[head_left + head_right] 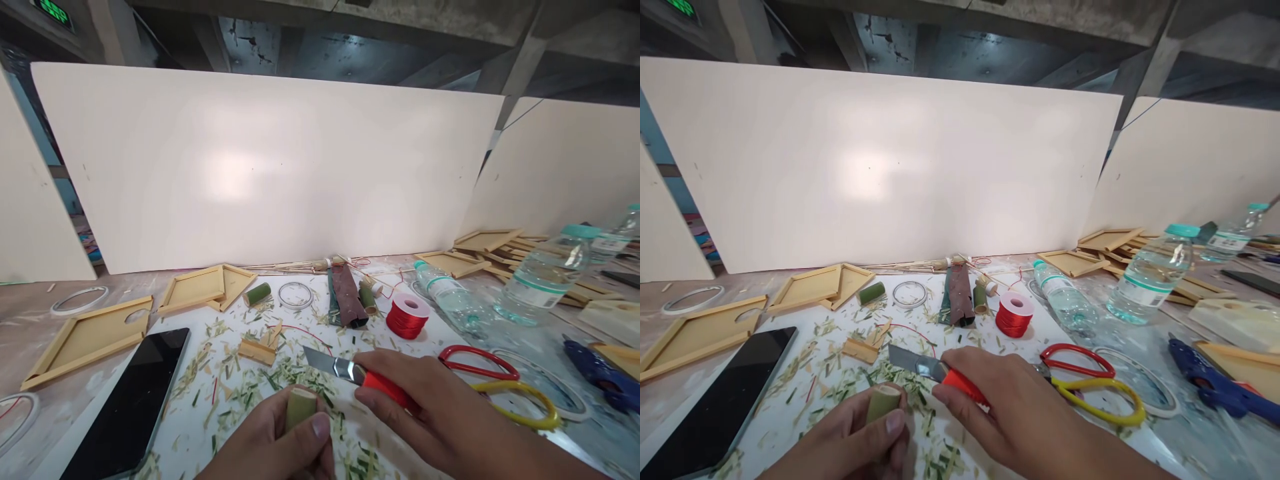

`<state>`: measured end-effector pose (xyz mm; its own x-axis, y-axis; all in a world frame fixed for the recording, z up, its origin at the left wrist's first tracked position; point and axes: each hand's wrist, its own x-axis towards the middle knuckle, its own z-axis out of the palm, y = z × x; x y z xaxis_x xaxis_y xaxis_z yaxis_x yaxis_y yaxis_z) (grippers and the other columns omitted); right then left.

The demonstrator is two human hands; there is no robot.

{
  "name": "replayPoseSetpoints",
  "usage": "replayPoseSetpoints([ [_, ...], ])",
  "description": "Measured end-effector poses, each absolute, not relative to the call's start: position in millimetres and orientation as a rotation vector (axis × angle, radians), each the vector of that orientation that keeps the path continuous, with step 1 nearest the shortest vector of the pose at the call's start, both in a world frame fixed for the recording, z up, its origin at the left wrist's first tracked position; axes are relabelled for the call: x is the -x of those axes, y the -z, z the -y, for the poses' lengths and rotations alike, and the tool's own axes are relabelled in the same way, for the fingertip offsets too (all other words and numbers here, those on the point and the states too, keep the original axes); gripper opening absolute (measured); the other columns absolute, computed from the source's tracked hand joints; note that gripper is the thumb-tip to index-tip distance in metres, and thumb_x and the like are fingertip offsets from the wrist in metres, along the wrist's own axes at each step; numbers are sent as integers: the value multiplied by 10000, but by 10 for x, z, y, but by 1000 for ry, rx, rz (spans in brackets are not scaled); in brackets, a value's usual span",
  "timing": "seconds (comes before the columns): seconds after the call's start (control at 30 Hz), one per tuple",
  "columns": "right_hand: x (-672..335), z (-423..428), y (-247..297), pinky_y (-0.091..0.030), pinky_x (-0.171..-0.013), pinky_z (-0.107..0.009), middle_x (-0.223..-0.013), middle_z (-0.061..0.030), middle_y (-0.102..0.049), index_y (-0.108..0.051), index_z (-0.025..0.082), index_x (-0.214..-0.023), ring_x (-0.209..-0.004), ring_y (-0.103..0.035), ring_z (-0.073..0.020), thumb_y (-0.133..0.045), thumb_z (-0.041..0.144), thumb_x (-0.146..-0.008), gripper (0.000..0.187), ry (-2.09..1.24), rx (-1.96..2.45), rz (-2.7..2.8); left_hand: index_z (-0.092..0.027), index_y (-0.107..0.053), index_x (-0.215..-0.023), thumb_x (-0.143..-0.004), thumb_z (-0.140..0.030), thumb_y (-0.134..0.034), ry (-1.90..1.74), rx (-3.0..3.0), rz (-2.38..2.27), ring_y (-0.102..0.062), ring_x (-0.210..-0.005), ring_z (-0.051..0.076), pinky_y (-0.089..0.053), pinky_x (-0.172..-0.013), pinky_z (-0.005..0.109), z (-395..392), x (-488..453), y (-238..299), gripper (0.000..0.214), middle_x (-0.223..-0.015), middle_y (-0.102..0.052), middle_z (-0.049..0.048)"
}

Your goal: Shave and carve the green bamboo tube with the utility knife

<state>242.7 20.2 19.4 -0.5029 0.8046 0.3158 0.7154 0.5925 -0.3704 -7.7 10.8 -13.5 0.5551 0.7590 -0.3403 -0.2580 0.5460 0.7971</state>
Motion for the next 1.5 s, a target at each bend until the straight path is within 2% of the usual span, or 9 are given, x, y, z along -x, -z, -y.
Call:
replayPoseSetpoints([
  [0.3,-2208,-64,-356,-467,-637,-304,-920,10,-784,-724,299,-1050,-767,-736,-220,-594,423,-1068,180,-499,1185,2660,-204,-570,-912,-648,-598,-970,-645,-906,-723,-409,-557,57,-247,-526,214,-67,77,97,620,-660,-551,-63],
  [0.53,-2094,-24,-253,-510,-606,-329,-925,-19,-795,-716,247,-1130,-725,-781,-251,-674,260,-1013,125,-310,1262,2711,-230,-572,-926,-797,-766,-749,-701,-1111,-942,-261,-423,63,-186,-456,243,-15,-16,34,579,-514,-394,-135],
  [0.63,-2111,-65,-163,-505,-535,-332,-847,-24,-787,-711,237,-1084,-649,-777,-260,-616,290,-1040,117,-218,1272,2636,-230,-550,-775,-791,-843,-668,-681,-1127,-1040,-274,-427,76,-193,-458,250,15,-63,-11,624,-470,-363,-120],
  [0.73,-2192,-165,-124,-556,-566,-362,-857,-68,-818,-710,217,-1131,-651,-803,-296,-468,353,-1098,279,-89,1476,2328,-239,-478,-722,-710,-889,-688,-711,-1092,-1140,-295,-454,67,-215,-449,230,37,-78,-11,683,-514,-379,-113],
  [0.8,-2252,-220,-139,-589,-675,-435,-1097,-159,-821,-679,188,-1256,-814,-821,-360,-409,414,-1116,379,-24,1516,2256,-248,-471,-769,-706,-871,-718,-714,-1045,-1107,-258,-439,57,-208,-427,216,27,-67,15,673,-519,-371,-127],
  [1.07,-2253,-114,-291,-473,-654,-312,-919,-11,-755,-684,268,-1080,-772,-732,-232,-517,439,-1109,241,-415,1250,2573,-233,-522,-1002,-721,-734,-845,-693,-1056,-733,-310,-439,43,-252,-418,201,-97,10,198,659,-633,-482,-109],
  [1.2,-2176,-77,-340,-453,-651,-298,-942,14,-764,-702,295,-1062,-804,-739,-223,-591,394,-1084,151,-512,1209,2676,-233,-518,-931,-745,-764,-801,-706,-1077,-755,-311,-461,47,-253,-452,214,-65,12,184,630,-643,-462,-105],
  [1.33,-2100,-48,-250,-504,-575,-326,-899,-18,-782,-704,244,-1178,-705,-781,-253,-622,313,-1060,159,-250,1244,2716,-214,-582,-935,-774,-798,-743,-804,-1228,-961,-380,-522,79,-314,-512,229,-23,-19,90,628,-639,-513,-79],
  [1.5,-2146,-81,-56,-566,-467,-344,-835,-57,-804,-677,170,-1285,-608,-807,-288,-525,329,-1092,293,169,1241,2520,-240,-547,-845,-752,-900,-637,-673,-1105,-1136,-265,-424,78,-215,-418,233,7,-53,31,672,-479,-368,-127],
])
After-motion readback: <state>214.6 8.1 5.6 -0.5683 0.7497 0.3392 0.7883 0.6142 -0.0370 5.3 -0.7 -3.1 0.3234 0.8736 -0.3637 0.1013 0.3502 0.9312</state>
